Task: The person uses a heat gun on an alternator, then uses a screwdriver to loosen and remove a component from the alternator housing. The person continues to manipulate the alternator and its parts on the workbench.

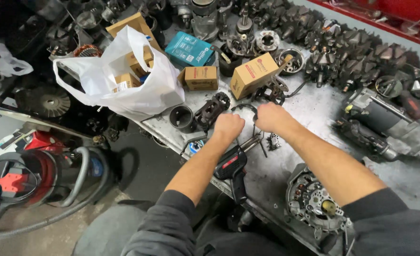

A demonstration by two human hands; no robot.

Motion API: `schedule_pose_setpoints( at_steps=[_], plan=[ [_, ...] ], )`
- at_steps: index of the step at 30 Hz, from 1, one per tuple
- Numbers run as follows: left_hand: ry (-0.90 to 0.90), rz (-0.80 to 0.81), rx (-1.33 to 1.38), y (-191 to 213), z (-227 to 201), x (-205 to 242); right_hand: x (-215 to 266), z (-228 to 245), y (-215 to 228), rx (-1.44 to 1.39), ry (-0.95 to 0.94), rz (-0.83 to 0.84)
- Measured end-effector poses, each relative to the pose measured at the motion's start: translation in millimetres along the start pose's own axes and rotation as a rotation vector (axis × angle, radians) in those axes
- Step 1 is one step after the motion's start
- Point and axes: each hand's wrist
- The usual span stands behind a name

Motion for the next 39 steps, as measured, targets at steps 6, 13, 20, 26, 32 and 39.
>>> schedule_pose_setpoints(
  at_steps=[6, 13, 20, 26, 32, 39],
  plan=[
    [0.405, -0.052, 0.332, -32, -18, -11, -56, -7, -57, 0.029, -0.208, 0.044],
    [0.514, -0.140, 0.529, 24, 0, 15, -67, 4, -72, 0.096, -0.123, 0.023],
    [0.505, -0.472, 0.962, 95, 30, 66, -56, 24, -40, 0.044, -0.147, -0.059],
    [0.462, -0.562, 1.575, 82, 26, 115, -71, 19, -62, 0.096, -0.207, -0.007],
    [0.616, -0.453, 2.390, 52, 15, 161, -76, 20, -76, 0.058, -0.259, -0.128],
    [0.710, -0.355, 2.531, 29, 20, 179, -69, 41, -66, -0.003, -0.235, -0.192]
  ],
)
Point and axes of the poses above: each hand's wrist, its own x-axis away from the middle knuckle, its own y-axis out of the back of the hand, z = x × y, and after that the axes turned 4 degrees about -x, right-handed
